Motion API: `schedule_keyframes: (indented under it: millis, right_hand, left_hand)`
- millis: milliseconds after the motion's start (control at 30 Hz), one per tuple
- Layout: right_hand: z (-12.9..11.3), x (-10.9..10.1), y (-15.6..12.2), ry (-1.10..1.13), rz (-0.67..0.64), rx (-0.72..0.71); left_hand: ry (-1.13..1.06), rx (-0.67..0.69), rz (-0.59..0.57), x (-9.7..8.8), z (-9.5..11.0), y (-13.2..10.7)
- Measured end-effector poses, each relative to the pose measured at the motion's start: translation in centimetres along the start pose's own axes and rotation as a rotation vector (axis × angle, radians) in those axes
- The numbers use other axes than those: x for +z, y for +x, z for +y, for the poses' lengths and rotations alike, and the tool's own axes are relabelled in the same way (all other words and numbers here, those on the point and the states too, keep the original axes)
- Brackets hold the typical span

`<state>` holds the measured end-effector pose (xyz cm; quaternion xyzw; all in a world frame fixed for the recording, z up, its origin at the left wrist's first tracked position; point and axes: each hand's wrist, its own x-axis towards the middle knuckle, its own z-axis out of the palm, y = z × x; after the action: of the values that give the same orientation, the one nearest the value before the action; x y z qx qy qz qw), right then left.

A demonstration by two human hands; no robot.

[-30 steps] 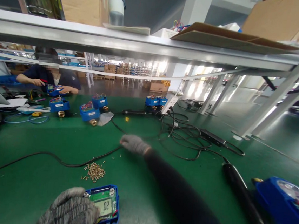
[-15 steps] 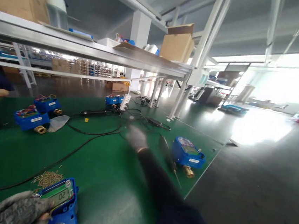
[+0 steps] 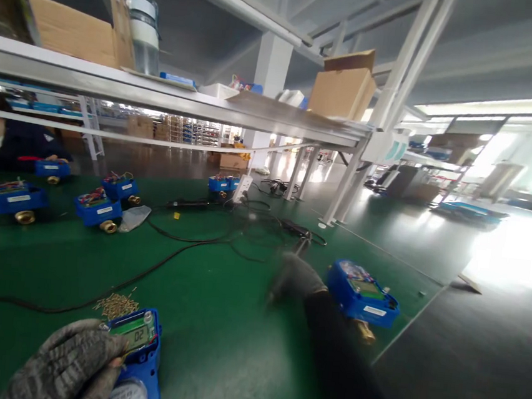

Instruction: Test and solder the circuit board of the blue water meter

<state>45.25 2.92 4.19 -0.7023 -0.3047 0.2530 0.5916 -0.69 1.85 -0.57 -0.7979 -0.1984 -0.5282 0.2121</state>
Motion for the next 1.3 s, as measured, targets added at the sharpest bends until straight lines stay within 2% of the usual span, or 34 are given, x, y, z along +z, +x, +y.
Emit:
schedule_keyframes:
  millis: [167,200,267,300,367,433,533,600,700,900,1033,1167,1300]
  right_hand:
    - [-3.5,7.1,-0.3,0.483,-0.187,-0.030]
    - [-4.6,8.8,-0.9,0.614,-0.233,-0.028]
    - [-6.8,12.2,-2.6,1.023,-0.357,0.016]
    - [-7.9,13.9,-3.6,1.156,-0.418,0.028]
    - [-9.4,17.3,-5.6,1.288,-0.509,0.039]
    - [-10.0,20.5,-7.0,1.276,-0.514,0.045]
    - [-9.0,24.8,-7.9,1.146,-0.333,0.057]
    - [-7.6,27.0,-7.8,1.044,-0.211,0.029]
    - [-5.7,29.1,-7.3,0.939,-0.147,-0.032]
    - [-4.0,30.7,-7.2,0.867,-0.106,-0.070]
    - [-5.0,29.9,-7.9,0.904,-0.134,-0.045]
    - [-8.5,26.3,-8.7,1.041,-0.255,-0.019]
    - [-12.5,21.0,-10.6,1.225,-0.419,-0.139]
  left_hand:
    - [-0.026,-0.052,-0.105,-2.1,1.4,3.5]
    - [-0.036,-0.071,-0.101,-2.2,1.6,3.9]
    - [-0.047,-0.112,-0.067,-2.2,1.9,4.4]
    - [-0.053,-0.129,-0.052,-2.1,2.0,4.5]
    - [-0.065,-0.146,-0.042,-1.8,2.0,4.5]
    - [-0.080,-0.159,-0.050,-1.6,2.0,4.5]
    - [-0.086,-0.169,-0.032,-1.4,2.0,4.5]
    - [-0.080,-0.174,-0.026,-1.3,2.0,4.6]
    - [-0.066,-0.180,-0.033,-1.2,2.0,4.8]
    - [-0.077,-0.185,-0.023,-1.2,2.1,5.0]
    - [-0.085,-0.205,-0.034,-1.4,2.1,4.8]
    - [-0.032,-0.207,-0.070,-1.9,2.1,3.9]
    - [0.037,-0.265,-0.154,-2.2,2.2,3.2]
